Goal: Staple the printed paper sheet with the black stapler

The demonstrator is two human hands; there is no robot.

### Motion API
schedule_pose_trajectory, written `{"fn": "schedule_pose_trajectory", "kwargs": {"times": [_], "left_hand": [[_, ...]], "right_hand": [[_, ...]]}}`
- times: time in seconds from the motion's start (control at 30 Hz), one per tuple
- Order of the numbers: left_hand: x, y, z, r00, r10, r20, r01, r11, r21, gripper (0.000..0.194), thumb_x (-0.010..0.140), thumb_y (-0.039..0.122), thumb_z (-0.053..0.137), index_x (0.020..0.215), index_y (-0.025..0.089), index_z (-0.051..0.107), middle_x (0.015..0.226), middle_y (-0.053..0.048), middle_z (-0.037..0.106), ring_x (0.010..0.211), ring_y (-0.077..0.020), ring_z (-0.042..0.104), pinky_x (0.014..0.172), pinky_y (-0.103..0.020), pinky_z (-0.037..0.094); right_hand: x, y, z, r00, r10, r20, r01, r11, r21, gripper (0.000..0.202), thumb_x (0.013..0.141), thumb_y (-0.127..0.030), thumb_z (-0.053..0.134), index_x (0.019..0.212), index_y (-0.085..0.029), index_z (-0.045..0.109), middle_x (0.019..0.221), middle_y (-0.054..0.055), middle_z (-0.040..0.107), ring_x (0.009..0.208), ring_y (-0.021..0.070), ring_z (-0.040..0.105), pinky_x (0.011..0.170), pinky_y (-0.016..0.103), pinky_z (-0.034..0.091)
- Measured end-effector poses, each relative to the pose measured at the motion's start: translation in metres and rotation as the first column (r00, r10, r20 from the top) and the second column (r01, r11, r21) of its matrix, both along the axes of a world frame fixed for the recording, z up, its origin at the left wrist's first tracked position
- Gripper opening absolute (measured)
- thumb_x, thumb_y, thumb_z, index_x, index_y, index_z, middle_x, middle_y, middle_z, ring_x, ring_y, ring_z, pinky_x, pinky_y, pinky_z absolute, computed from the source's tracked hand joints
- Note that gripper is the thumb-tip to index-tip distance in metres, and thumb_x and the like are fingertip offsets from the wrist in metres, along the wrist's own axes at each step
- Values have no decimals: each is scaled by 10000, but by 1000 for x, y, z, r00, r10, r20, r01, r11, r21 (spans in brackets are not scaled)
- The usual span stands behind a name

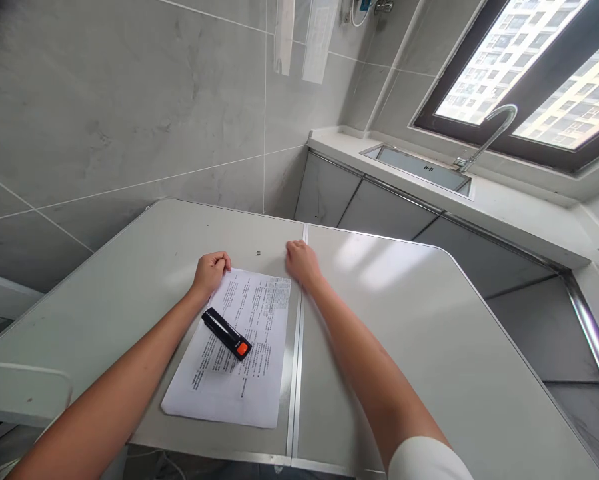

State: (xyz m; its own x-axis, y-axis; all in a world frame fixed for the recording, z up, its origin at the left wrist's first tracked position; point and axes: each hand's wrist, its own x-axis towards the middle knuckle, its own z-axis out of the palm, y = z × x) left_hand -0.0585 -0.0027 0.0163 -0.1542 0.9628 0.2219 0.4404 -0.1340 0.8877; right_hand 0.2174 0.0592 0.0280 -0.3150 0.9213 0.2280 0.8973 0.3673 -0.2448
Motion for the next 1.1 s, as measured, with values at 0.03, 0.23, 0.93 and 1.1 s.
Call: {"fn": "schedule_pose_trajectory", "kwargs": {"times": [0.03, 0.23, 0.93, 1.1], "left_hand": [[0, 0, 0, 1000, -1, -3, 1, 1000, -2, 211, 709, 132, 429, 565, 206, 565, 530, 13, 477, 539, -150, 427, 552, -293, 294], [0, -2, 2, 1000, -18, -5, 18, 1000, 3, 210, 721, 130, 433, 582, 203, 573, 543, 6, 491, 551, -152, 451, 557, -289, 313], [8, -6, 10, 847, -341, -408, 356, 934, -42, 222, 948, 382, 626, 945, 223, 780, 966, -64, 693, 926, -231, 610, 889, -365, 457], [11, -9, 12, 869, -402, -290, 413, 910, -23, 243, 1009, 362, 526, 910, 204, 683, 940, -46, 634, 837, -191, 585, 794, -310, 456]], "right_hand": [[19, -2, -1, 998, -65, -2, 65, 998, -6, 221, 960, -165, 473, 1039, -203, 677, 964, 95, 717, 918, 236, 613, 737, 303, 395], [133, -27, -10, 930, -366, -23, 364, 930, -52, 167, 905, -191, 487, 965, -206, 642, 783, 61, 652, 719, 219, 538, 634, 305, 308], [92, -127, -3, 836, -185, -517, 133, 982, -136, 209, 932, -360, 526, 772, -235, 577, 740, 19, 629, 631, 170, 505, 642, 310, 417], [48, -153, 10, 782, -106, -614, -111, 946, -305, 176, 943, -420, 571, 914, -250, 610, 812, -14, 666, 577, 134, 461, 567, 271, 381]]}}
